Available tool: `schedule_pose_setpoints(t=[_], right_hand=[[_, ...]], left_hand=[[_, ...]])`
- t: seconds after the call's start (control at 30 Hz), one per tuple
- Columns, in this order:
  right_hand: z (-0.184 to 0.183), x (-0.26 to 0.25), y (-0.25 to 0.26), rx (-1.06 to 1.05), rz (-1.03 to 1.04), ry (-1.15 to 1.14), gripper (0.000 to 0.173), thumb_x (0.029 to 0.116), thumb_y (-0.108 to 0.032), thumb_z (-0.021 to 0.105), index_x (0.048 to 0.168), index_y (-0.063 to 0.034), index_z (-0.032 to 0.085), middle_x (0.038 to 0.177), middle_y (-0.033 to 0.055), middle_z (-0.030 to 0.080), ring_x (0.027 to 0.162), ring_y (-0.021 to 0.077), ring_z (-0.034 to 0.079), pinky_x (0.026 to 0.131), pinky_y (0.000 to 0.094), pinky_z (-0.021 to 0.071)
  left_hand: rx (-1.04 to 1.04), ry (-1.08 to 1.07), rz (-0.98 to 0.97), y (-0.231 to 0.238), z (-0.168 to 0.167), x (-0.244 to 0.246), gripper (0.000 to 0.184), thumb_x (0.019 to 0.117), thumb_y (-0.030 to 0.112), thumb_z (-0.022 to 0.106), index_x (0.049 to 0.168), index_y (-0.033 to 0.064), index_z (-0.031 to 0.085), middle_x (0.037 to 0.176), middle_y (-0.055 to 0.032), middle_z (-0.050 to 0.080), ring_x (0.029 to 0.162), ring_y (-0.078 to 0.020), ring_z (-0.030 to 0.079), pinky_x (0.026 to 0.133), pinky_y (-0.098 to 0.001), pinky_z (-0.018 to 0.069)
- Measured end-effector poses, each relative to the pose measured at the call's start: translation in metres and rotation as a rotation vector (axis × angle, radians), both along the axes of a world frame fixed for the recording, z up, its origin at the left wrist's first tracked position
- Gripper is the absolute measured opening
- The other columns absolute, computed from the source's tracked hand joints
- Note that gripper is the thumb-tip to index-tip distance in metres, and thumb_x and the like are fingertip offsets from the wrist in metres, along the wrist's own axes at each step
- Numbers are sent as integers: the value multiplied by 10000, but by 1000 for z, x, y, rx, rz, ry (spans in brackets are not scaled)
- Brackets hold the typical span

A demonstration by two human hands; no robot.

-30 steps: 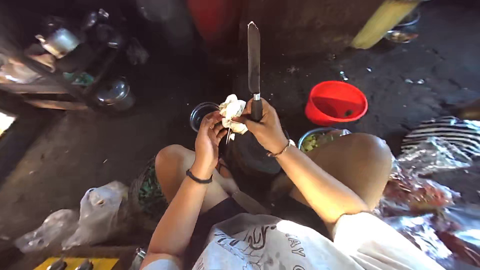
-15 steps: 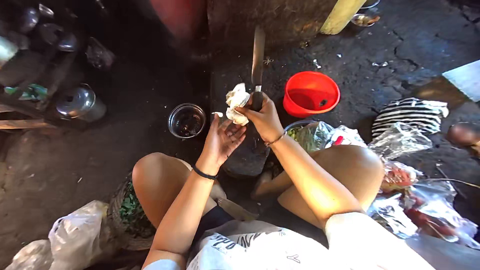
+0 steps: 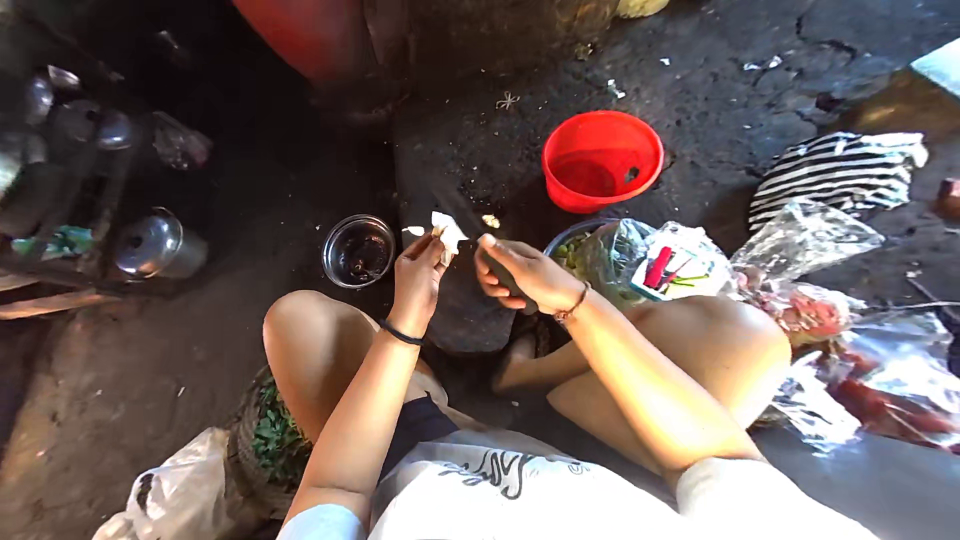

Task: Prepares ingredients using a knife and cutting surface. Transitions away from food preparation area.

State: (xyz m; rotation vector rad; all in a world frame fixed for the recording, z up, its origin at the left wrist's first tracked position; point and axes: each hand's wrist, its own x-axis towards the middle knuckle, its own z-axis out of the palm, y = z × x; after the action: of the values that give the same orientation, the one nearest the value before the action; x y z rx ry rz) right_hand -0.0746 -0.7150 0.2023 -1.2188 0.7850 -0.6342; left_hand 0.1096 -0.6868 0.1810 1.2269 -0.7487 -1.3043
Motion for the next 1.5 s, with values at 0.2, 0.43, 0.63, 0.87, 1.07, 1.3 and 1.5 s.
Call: schedule_pose_setpoints(t=[0.2, 0.43, 0.63, 0.87, 1.07, 1.3, 1.5], right_hand=[[2, 12, 7, 225, 114, -70, 492, 1100, -515, 323, 898, -117, 530, 661, -11, 451, 431, 43, 395, 364, 157, 330], [-3, 6, 31, 284, 199, 6, 483, 1098, -519, 329, 893, -130, 530, 681, -29, 460, 452, 22, 416, 379, 137, 336], [18, 15, 49, -574, -145, 722, 360, 1093, -389, 456, 1069, -65, 610, 758, 64, 567, 610, 196, 559, 554, 401, 480], [3, 60, 53, -1226, -198, 990, 267, 1065, -252, 555, 1038, 11, 598, 932, 189, 611, 661, 335, 667, 511, 438, 551], [-3, 38, 66, -1304, -172, 1016, 260, 1051, -236, 572, 1000, 17, 592, 890, 182, 597, 610, 325, 650, 469, 419, 530], [48, -18, 68, -574, 34, 678, 340, 1095, -374, 437, 1051, -105, 640, 774, 3, 571, 610, 105, 556, 556, 281, 488], [39, 13, 40, 184, 304, -97, 506, 1103, -476, 293, 942, -102, 592, 602, -41, 450, 452, 26, 444, 428, 151, 398]], left_hand=[[-22, 317, 12, 11, 8, -11, 183, 1059, 96, 500, 1177, 82, 640, 960, -13, 686, 812, -70, 674, 776, -218, 583], [-66, 348, 99, 34, 16, 26, 214, 1060, 99, 511, 1236, 108, 631, 1053, 1, 684, 932, -73, 680, 900, -231, 566], [12, 202, 137, 42, 14, 50, 244, 1069, 136, 485, 1279, 110, 606, 1128, -16, 675, 927, -88, 673, 858, -252, 567], [20, 364, 70, 57, 34, 40, 216, 1074, 149, 456, 1221, 124, 612, 1030, -12, 661, 874, -79, 657, 843, -232, 560], [-9, 416, 68, 61, 35, 47, 199, 1072, 151, 447, 1188, 146, 609, 980, -1, 650, 848, -77, 648, 859, -234, 553], [-121, 273, 92, 51, 36, 66, 213, 1074, 154, 473, 1231, 159, 617, 1055, 24, 673, 921, -61, 656, 885, -238, 549], [-113, 406, -13, 57, 41, 26, 234, 1061, 70, 421, 1147, 87, 639, 965, -22, 673, 896, -111, 665, 924, -311, 559]])
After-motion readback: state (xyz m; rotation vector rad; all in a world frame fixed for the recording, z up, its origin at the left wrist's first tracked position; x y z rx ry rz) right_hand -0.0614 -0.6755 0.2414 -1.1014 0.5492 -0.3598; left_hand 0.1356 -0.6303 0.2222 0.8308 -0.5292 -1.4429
